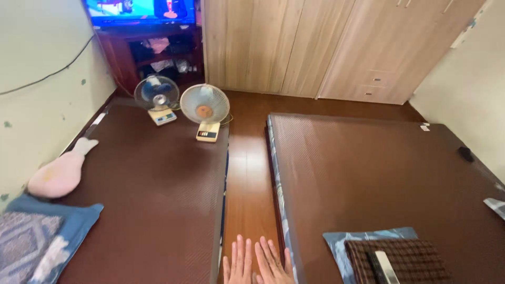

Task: Clean the surface of a wooden cabinet and handle an iron.

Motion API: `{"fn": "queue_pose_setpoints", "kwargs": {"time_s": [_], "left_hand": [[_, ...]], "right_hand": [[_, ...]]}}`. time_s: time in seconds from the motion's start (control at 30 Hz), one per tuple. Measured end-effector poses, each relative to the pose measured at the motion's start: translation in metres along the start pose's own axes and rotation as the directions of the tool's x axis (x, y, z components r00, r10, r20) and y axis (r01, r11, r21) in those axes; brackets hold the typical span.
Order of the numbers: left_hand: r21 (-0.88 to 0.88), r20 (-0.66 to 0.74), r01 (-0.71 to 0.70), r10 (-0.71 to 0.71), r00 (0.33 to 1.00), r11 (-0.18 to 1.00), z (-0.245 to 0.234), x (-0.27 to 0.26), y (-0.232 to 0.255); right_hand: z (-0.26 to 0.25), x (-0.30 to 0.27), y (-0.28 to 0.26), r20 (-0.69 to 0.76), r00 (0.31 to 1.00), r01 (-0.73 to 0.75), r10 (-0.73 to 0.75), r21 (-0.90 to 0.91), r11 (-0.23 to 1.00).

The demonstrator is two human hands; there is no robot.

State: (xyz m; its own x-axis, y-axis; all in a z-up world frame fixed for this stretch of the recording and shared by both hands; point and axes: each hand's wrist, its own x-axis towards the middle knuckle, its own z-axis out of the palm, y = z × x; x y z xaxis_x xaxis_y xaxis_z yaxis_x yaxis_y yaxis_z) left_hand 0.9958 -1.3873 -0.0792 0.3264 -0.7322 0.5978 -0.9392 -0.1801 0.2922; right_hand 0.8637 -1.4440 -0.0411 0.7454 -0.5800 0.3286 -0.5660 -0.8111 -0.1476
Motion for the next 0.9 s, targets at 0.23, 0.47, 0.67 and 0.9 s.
{"fn": "queue_pose_setpoints", "kwargs": {"time_s": [0.23, 0.47, 0.67, 0.9], "left_hand": [[0.401, -0.473, -0.028, 0.234, 0.849, 0.915, 0.074, 0.129, 0.034], [-0.106, 0.231, -0.078, 0.101, 0.968, 0.991, 0.006, 0.21, 0.058], [-0.271, 0.412, 0.045, 0.073, 0.908, 0.962, -0.049, 0.251, 0.064], [-0.261, 0.43, 0.034, 0.085, 0.899, 0.965, -0.024, 0.285, 0.07]], "right_hand": [[0.047, 0.085, 0.097, -0.58, 0.808, -0.108, -0.098, -0.31, 0.945], [-0.09, 0.13, 0.123, -0.305, 0.946, 0.073, -0.111, -0.131, 0.989], [-0.17, 0.16, 0.103, -0.18, 0.984, 0.043, -0.017, 0.143, 0.989], [-0.167, 0.188, 0.13, -0.156, 0.988, 0.015, 0.015, 0.188, 0.982]]}}
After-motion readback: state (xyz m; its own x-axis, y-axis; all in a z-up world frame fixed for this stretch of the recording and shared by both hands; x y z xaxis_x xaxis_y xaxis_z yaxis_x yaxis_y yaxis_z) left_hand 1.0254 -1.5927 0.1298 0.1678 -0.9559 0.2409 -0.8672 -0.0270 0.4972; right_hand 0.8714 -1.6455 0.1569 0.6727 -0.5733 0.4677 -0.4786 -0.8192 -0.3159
